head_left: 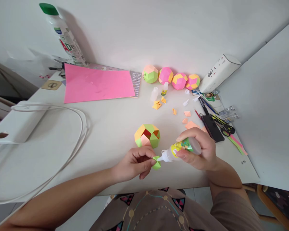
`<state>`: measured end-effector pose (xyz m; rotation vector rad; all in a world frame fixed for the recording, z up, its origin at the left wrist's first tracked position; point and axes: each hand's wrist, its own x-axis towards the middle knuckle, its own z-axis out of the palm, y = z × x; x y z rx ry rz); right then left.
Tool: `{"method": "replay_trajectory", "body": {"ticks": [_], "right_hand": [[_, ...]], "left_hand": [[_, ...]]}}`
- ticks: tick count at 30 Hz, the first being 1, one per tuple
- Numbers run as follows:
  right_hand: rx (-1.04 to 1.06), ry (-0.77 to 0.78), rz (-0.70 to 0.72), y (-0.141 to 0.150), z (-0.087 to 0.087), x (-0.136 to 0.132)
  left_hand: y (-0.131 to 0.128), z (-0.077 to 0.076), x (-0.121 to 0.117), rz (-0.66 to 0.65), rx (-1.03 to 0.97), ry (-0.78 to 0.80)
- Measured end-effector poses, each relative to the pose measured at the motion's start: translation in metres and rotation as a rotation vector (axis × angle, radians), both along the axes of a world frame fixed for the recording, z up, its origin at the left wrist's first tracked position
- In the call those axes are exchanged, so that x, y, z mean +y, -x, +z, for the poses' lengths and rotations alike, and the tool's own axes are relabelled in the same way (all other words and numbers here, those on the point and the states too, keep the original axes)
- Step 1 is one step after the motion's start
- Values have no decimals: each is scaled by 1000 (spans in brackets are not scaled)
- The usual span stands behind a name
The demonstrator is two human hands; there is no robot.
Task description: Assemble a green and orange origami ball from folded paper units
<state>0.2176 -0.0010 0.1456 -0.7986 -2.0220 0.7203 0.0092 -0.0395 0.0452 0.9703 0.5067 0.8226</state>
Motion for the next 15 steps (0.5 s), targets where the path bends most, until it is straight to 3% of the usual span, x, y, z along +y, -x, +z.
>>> {"method": "replay_trajectory", "body": {"ticks": [5,15], "right_hand": [[29,90,56,-2,3,1],[119,236,-58,-1,-3,10]], "left_hand": [[2,1,1,6,-18,-18],[3,0,1,4,-46,-58]]}}
